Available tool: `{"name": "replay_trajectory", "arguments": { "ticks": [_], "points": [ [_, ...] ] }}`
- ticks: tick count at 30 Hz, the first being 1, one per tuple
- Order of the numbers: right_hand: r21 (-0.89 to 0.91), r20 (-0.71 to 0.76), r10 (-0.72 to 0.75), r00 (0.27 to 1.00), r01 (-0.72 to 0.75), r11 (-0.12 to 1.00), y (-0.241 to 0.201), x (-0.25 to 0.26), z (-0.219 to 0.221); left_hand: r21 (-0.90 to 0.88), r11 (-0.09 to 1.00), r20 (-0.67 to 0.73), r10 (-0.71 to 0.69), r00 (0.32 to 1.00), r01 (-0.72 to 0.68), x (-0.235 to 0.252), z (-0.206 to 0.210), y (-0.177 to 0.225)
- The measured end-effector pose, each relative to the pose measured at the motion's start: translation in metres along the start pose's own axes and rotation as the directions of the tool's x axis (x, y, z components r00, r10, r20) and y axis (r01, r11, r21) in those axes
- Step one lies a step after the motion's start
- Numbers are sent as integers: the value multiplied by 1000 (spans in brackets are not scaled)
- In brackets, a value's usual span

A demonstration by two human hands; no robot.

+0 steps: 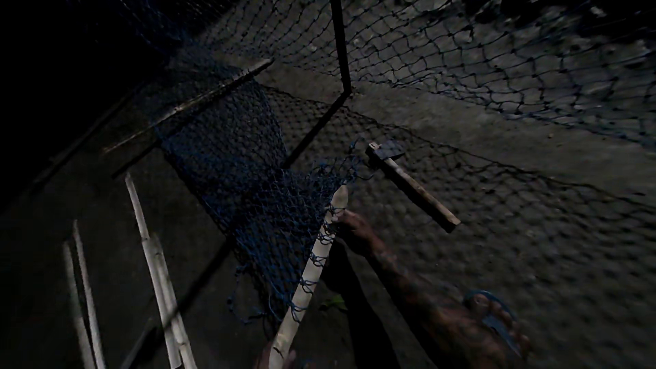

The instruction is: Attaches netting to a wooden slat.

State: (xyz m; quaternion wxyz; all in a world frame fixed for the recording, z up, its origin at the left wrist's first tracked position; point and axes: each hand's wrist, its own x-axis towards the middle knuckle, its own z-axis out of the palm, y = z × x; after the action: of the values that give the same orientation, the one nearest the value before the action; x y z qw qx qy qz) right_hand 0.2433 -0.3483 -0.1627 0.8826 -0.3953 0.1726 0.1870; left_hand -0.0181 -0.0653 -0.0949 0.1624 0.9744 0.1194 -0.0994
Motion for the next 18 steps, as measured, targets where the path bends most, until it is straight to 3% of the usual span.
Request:
{"name": "replay_trajectory", "arguments": {
  "ticks": [4,8,15,18],
  "points": [
    [-56,-64,57,996,-61,997,2,-3,8,21,998,6,-57,998,57,1,-2,12],
    [-71,-31,99,995,-101,992,5,-7,17,48,999,-90,-17,996,22,4,10,5],
    [-108,-77,42,996,-50,993,31,-15,27,66,998,-175,15,985,-3,10,20,5],
    [-139,-101,53,993,-67,988,39,-22,34,7,1000,-138,-5,990,6,17,23,10]
  ]
}}
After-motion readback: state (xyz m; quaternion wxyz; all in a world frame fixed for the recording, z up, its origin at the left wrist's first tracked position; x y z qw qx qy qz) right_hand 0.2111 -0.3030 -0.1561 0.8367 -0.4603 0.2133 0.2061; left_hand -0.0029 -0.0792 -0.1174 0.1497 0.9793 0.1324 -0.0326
